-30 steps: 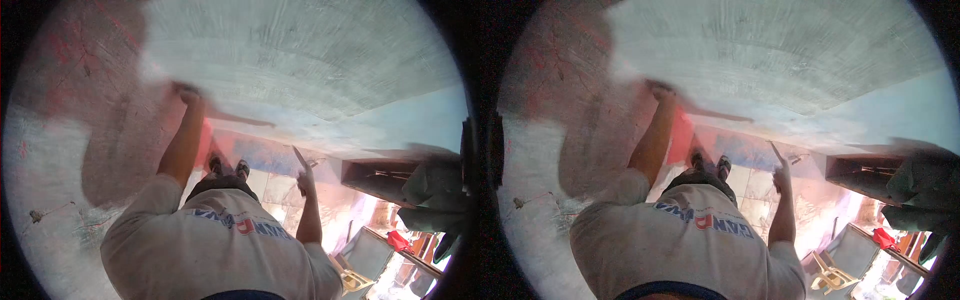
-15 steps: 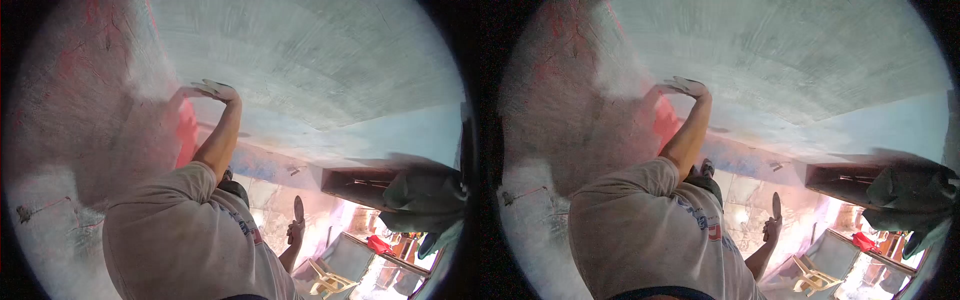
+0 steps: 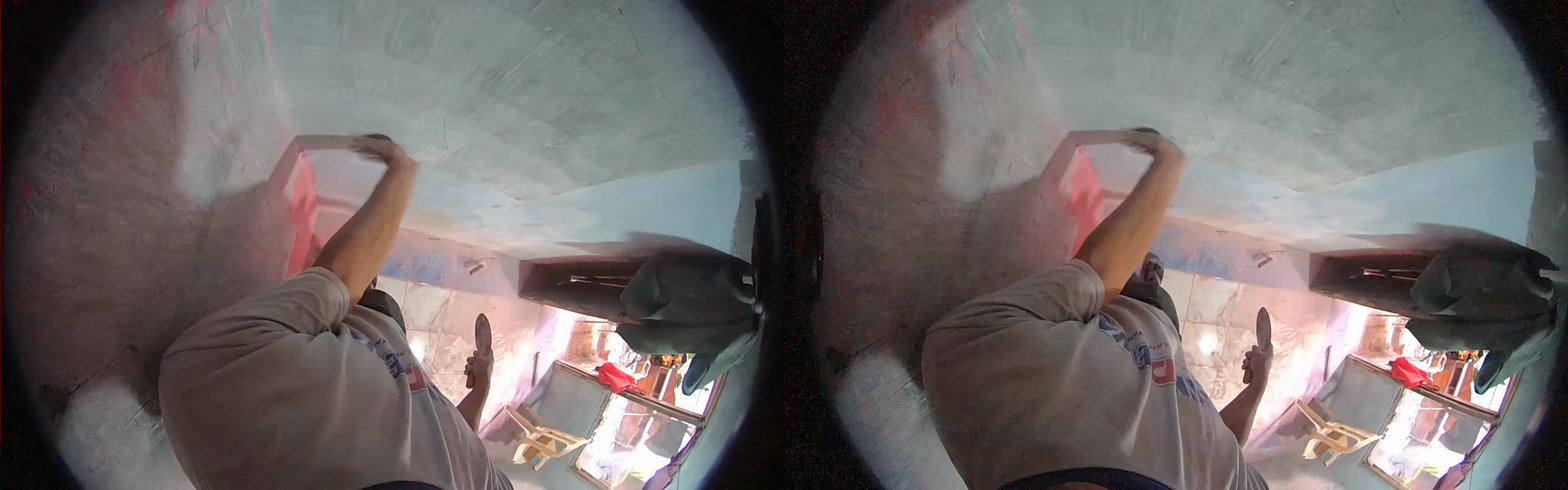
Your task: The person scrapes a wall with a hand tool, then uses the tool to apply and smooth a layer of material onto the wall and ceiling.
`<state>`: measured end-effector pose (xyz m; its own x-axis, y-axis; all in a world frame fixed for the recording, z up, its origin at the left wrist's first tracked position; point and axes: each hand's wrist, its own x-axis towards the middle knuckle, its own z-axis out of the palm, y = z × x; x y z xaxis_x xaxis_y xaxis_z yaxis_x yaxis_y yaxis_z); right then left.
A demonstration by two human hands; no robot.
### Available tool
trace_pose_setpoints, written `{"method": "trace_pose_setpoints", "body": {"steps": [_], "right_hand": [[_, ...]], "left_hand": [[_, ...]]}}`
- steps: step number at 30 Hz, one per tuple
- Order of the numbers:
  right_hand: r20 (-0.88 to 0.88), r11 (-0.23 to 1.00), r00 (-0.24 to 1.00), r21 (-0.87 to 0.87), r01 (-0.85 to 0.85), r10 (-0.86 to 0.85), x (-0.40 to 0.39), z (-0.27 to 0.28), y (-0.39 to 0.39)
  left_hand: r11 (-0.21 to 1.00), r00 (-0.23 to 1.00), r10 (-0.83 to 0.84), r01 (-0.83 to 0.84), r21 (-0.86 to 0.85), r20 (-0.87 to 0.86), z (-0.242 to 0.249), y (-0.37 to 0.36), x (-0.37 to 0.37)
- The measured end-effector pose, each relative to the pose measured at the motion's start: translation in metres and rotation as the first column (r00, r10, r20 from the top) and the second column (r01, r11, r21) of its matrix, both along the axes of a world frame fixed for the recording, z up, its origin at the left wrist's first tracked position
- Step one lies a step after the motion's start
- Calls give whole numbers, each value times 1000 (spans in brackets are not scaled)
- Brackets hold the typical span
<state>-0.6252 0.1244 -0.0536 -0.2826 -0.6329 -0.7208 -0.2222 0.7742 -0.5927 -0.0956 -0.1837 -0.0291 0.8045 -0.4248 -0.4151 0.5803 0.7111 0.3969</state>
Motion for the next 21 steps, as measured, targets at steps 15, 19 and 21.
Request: {"method": "trace_pose_setpoints", "body": {"steps": [15,19,21], "right_hand": [[-196,942,980,-325,-87,23,58,16,28],[-98,959,986,-264,104,-134,81,35,8],[59,950,983,-254,181,-171,64,7,-11]], "left_hand": [[146,354,-911,757,637,-211,-139,220,78],[86,367,-880,748,658,-301,-146,256,112],[76,361,-879,753,654,-313,-150,259,110]]}}
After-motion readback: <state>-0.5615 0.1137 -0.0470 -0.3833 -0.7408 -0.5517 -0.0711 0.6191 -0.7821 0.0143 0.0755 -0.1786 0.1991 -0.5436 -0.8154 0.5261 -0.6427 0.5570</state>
